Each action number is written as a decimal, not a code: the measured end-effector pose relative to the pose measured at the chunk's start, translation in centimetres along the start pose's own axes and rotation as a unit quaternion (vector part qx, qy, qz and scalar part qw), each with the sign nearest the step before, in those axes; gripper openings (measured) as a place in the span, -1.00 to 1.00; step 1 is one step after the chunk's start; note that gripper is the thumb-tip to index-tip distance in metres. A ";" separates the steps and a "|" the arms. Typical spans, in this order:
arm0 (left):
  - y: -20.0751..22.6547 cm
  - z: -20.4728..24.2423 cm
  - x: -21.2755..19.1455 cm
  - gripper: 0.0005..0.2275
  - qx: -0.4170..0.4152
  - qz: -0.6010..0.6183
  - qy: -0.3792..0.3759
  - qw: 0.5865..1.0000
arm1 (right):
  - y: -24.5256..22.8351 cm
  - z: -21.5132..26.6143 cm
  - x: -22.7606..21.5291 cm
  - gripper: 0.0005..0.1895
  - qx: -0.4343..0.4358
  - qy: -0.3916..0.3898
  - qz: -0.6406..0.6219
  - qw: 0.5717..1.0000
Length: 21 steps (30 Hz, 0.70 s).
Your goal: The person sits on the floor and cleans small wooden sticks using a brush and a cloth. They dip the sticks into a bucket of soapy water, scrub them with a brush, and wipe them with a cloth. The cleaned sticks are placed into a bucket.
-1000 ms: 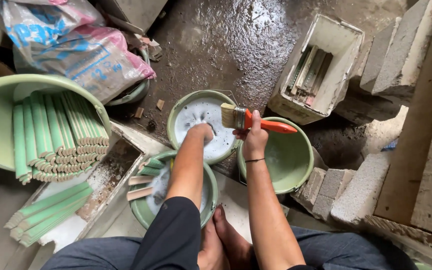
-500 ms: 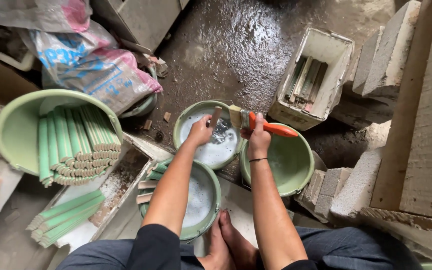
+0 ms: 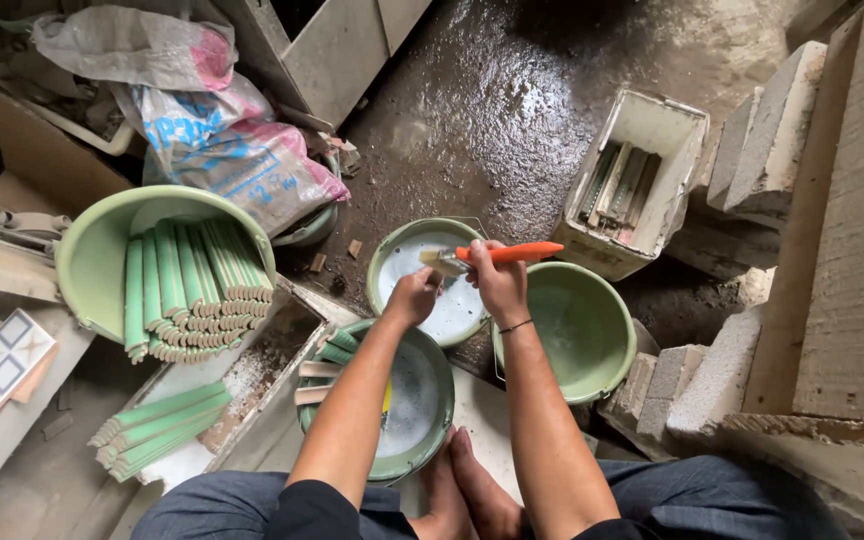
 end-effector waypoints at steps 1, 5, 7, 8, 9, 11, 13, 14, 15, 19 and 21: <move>-0.1 -0.4 -0.1 -0.77 0.002 0.000 0.001 1.000 | -0.8 -0.2 -0.4 -0.67 -0.003 0.000 0.000 1.000; 0.5 0.0 -0.1 -0.73 0.052 -0.014 0.002 0.999 | -3.3 0.0 -2.7 -0.69 -0.030 0.003 0.158 0.987; 2.4 1.1 -1.2 -0.71 0.051 0.022 -0.006 0.998 | -4.0 -0.1 -3.4 -0.67 -0.033 0.036 0.204 0.978; 4.0 2.2 -2.2 -0.74 0.060 0.016 -0.001 0.998 | -3.5 -0.1 -3.3 -0.69 -0.018 0.039 0.159 0.986; 5.6 3.2 -3.1 -0.76 0.068 0.009 0.003 0.998 | -3.1 -0.1 -3.1 -0.71 -0.002 0.042 0.113 0.993; 3.7 2.3 -1.8 -0.76 0.061 -0.009 0.003 0.998 | -2.6 -0.2 -1.9 -0.71 -0.006 0.004 0.120 0.993; 4.4 3.1 -2.4 -0.74 0.053 -0.029 0.004 0.998 | -2.9 0.0 -1.4 -0.71 -0.010 -0.035 0.126 0.991; 6.3 4.3 -3.4 -0.74 0.056 -0.008 -0.008 0.998 | -3.6 -0.1 -2.6 -0.67 -0.027 0.005 0.197 0.980; 8.2 5.5 -4.4 -0.73 0.059 0.013 -0.019 0.998 | -4.5 -0.1 -3.8 -0.63 -0.043 0.045 0.267 0.962; 5.1 3.2 -1.9 -0.72 0.062 -0.010 -0.022 0.998 | -2.0 -0.6 -3.6 -0.76 0.031 0.057 0.082 0.994; 2.0 1.3 -0.6 -0.75 0.047 -0.061 0.001 0.997 | -1.1 -0.7 -1.0 -0.74 0.011 -0.045 0.135 0.990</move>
Point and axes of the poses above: each hand's wrist, its own z-axis away from the middle knuckle, its own x-axis out of the palm, y = z × x, the point moved 9 cm from there along -z, towards the middle knuckle, and after that the axes turned 8 degrees about y, right-handed, at the moved point
